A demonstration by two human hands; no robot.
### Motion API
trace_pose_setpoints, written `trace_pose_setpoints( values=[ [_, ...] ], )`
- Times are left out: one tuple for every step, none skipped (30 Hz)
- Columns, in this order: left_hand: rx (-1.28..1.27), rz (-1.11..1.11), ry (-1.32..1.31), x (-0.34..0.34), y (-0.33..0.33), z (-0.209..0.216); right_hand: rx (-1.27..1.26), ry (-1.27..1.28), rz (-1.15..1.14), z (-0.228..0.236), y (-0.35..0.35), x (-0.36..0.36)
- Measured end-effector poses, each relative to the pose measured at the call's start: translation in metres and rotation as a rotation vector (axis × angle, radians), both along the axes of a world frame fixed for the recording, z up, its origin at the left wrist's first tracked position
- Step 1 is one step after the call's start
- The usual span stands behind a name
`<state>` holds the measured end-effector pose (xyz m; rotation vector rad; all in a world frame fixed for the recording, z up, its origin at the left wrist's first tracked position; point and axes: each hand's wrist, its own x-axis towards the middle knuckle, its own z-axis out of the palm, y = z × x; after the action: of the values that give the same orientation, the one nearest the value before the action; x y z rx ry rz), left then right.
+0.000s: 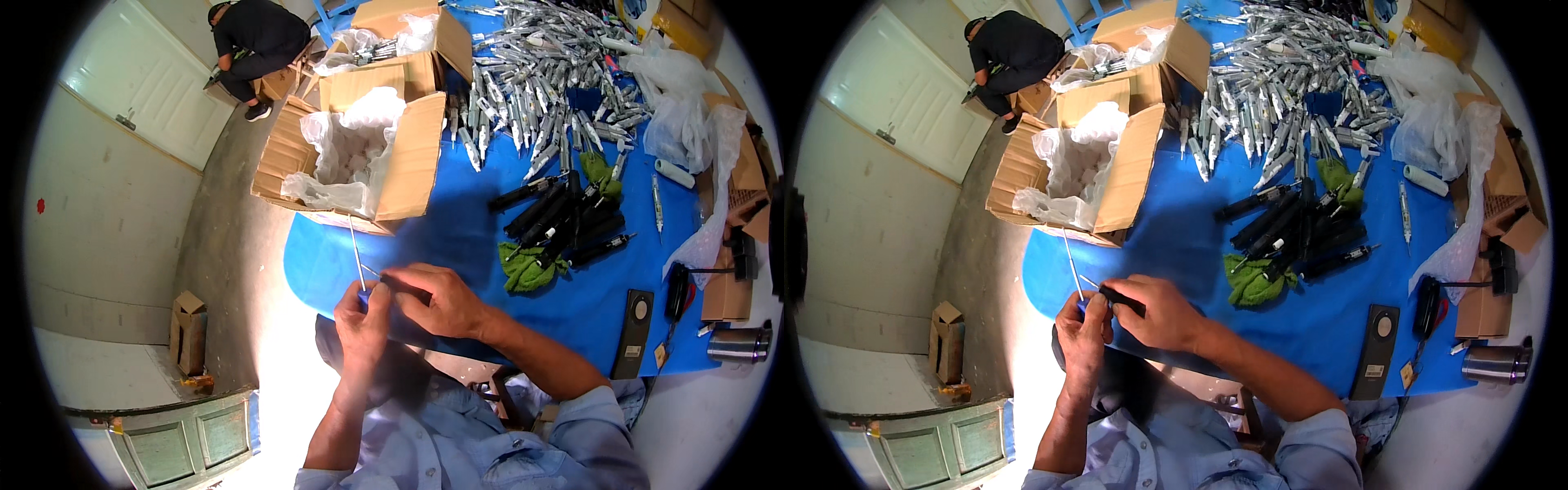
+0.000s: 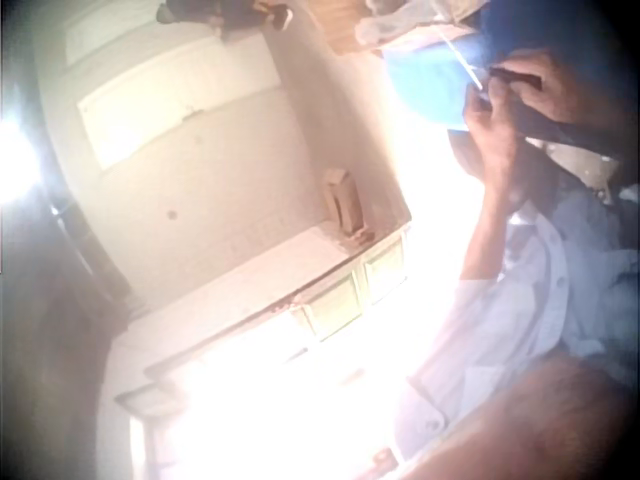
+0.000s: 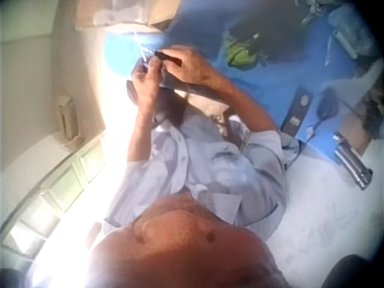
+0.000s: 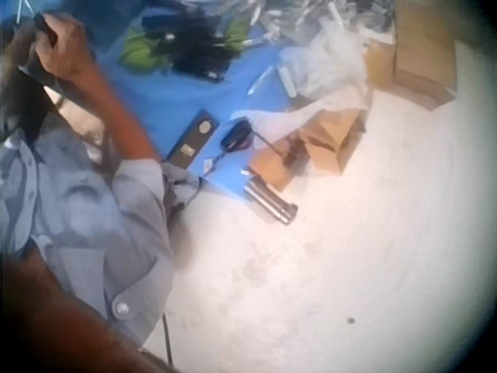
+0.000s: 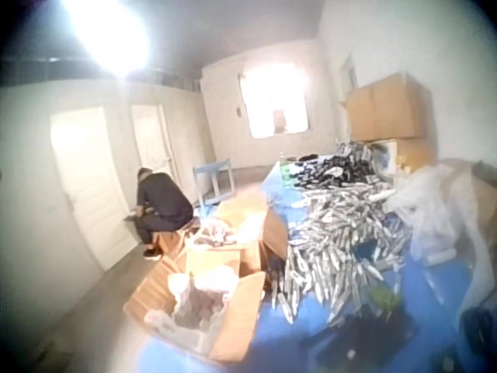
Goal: The person uses a screwdriver to tighten screws on small black cylindrical devices. They repeatedly pick up a device, insert the screwdriver, and rotate it to secure the components. The person places the finished devices into a cardboard box on the table.
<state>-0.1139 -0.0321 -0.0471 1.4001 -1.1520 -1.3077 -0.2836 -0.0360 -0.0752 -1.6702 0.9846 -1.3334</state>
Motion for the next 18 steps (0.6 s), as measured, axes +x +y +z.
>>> trace_pose_setpoints(
  values=[
    [0.013,0.009,0.035,0.000,0.001,0.002,0.029,-0.004,0.025,0.002,-0.001,0.000],
    [0.026,0.018,0.071,0.000,0.002,0.004,0.058,-0.008,0.050,0.006,-0.001,-0.002],
    [0.041,0.022,0.094,-0.001,0.002,0.007,0.086,-0.009,0.070,0.009,-0.001,-0.004],
    [0.056,0.026,0.116,-0.003,0.003,0.010,0.115,-0.040,0.083,0.009,-0.002,-0.005],
    [0.070,0.030,0.139,-0.003,0.004,0.013,0.144,-0.070,0.097,0.008,-0.001,-0.005],
    [0.073,0.046,0.127,-0.004,0.005,0.015,0.176,-0.100,0.112,0.006,0.001,-0.005],
    [0.075,0.063,0.115,-0.004,0.006,0.018,0.244,-0.125,0.136,0.005,0.002,-0.005],
    [0.078,0.080,0.103,-0.004,0.009,0.021,0.311,-0.150,0.160,0.005,0.003,-0.005],
    [0.019,0.041,0.009,-0.004,0.014,0.024,0.381,-0.173,0.179,0.006,0.002,-0.007],
    [-0.040,0.008,-0.091,-0.001,0.024,0.028,0.467,-0.204,0.200,0.006,0.001,-0.008],
    [-0.098,-0.024,-0.191,0.001,0.029,0.034,0.554,-0.235,0.220,0.006,0.001,-0.009],
    [-0.175,-0.041,-0.270,0.004,0.031,0.042,0.642,-0.272,0.246,0.005,0.000,-0.009],
    [-0.257,-0.062,-0.344,0.007,0.030,0.053,0.657,-0.281,0.271,0.004,-0.002,-0.012],
    [-0.339,-0.084,-0.419,0.010,0.028,0.067,0.672,-0.289,0.296,0.000,-0.005,-0.015],
    [-0.369,-0.065,-0.373,0.009,0.015,0.089,0.692,-0.297,0.315,-0.004,-0.006,-0.016],
    [-0.403,-0.066,-0.353,0.012,-0.003,0.106,0.698,-0.336,0.307,-0.004,-0.007,-0.017],
    [-0.367,-0.055,-0.432,0.008,-0.022,0.131,0.706,-0.375,0.297,-0.004,-0.006,-0.017],
    [-0.432,-0.070,-0.505,0.009,-0.047,0.137,0.709,-0.410,0.282,-0.005,-0.007,-0.018]
  ],
)
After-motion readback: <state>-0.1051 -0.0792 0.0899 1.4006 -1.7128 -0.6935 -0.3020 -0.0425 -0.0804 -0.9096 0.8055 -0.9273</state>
